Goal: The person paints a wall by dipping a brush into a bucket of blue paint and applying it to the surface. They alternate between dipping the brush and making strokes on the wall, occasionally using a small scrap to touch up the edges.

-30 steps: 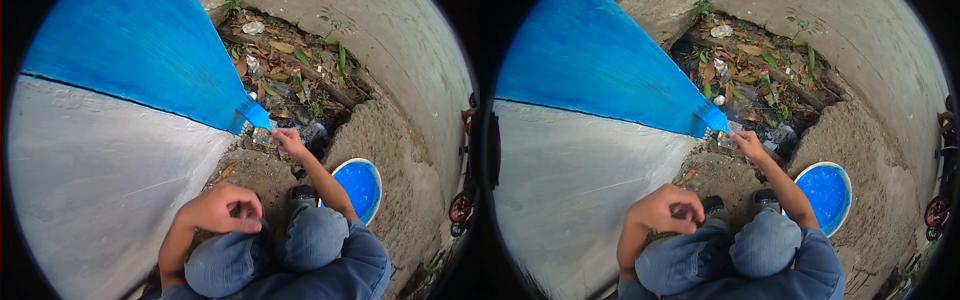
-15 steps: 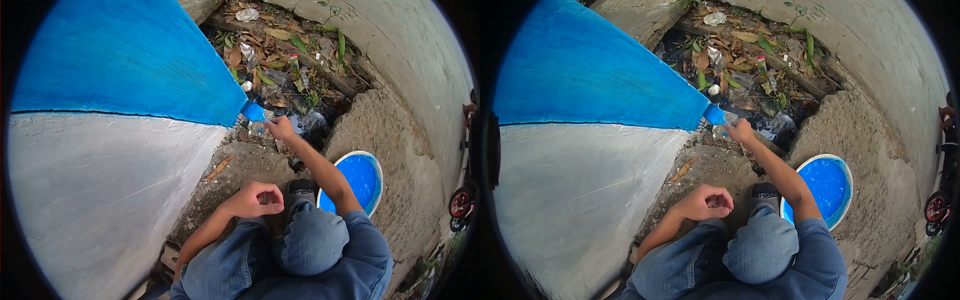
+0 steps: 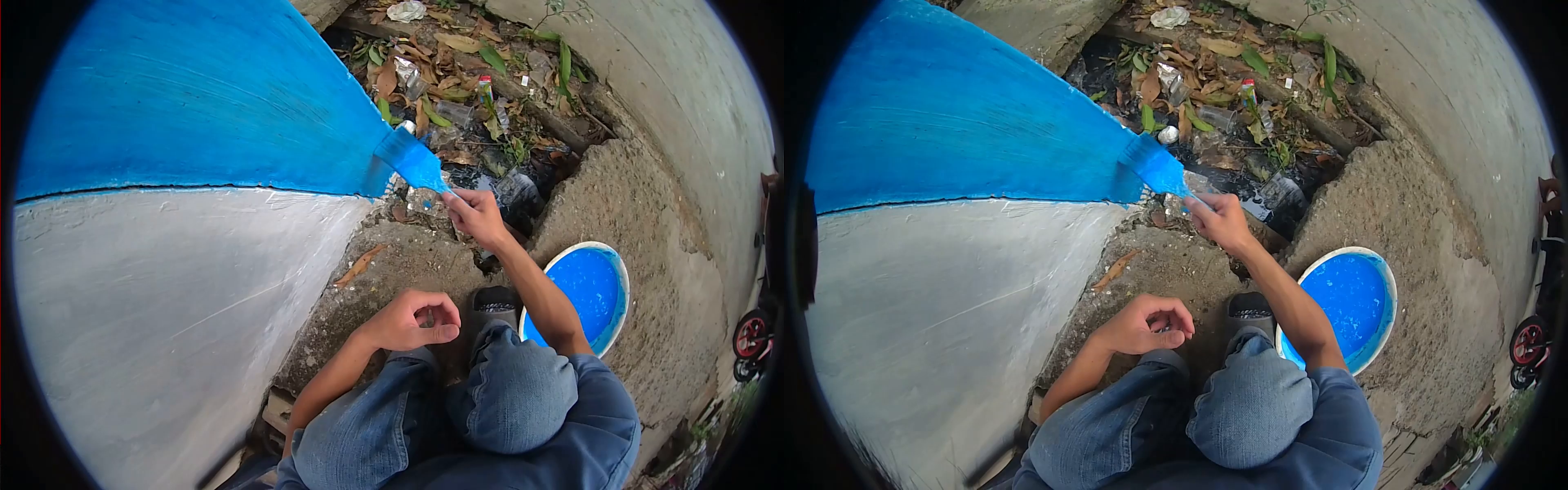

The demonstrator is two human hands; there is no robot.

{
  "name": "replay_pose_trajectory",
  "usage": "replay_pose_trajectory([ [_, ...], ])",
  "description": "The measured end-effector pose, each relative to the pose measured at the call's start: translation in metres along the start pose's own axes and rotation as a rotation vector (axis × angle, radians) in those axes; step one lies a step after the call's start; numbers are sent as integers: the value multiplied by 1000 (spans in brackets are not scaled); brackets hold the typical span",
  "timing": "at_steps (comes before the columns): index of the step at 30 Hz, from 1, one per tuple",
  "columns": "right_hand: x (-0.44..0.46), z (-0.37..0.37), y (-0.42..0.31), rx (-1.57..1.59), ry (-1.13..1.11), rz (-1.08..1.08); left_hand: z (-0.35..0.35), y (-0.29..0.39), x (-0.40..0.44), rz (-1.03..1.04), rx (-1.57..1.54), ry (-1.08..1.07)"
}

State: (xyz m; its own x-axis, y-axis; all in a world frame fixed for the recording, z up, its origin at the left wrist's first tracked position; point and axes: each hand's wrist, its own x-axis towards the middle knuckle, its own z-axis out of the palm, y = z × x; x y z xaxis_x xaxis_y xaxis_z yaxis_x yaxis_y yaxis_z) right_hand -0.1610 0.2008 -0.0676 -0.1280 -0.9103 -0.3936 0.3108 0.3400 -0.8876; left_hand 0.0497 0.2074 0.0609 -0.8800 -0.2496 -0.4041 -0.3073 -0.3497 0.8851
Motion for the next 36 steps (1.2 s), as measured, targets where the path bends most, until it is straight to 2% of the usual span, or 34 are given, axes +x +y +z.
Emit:
replay_pose_trajectory([
  [3,-7,8,2,189,21,38,-4,-4,-2,19,28,15],
  [5,4,9,28,164,1,65,-5,-6,-2,36,71,12],
  [8,19,12,64,-131,55,64,-5,-6,-2,28,73,28],
  [10,26,6,88,-218,76,78,-4,-3,-3,-20,45,41],
  [14,20,-1,99,-449,177,182,-6,-6,-4,-30,62,54],
  [18,28,-4,100,-512,177,248,-4,-8,-3,-27,36,48],
  [20,38,5,93,-610,138,139,-4,-8,-1,-31,56,46],
  [24,43,11,69,-612,104,125,-1,-10,-1,-27,11,47],
  [27,37,15,58,-550,88,116,-3,-11,-2,-34,11,54],
  [29,29,15,52,-274,46,139,-3,-11,-1,-37,13,47],
  [36,-10,15,-2,106,-28,81,-4,-8,-2,-35,35,76],
])
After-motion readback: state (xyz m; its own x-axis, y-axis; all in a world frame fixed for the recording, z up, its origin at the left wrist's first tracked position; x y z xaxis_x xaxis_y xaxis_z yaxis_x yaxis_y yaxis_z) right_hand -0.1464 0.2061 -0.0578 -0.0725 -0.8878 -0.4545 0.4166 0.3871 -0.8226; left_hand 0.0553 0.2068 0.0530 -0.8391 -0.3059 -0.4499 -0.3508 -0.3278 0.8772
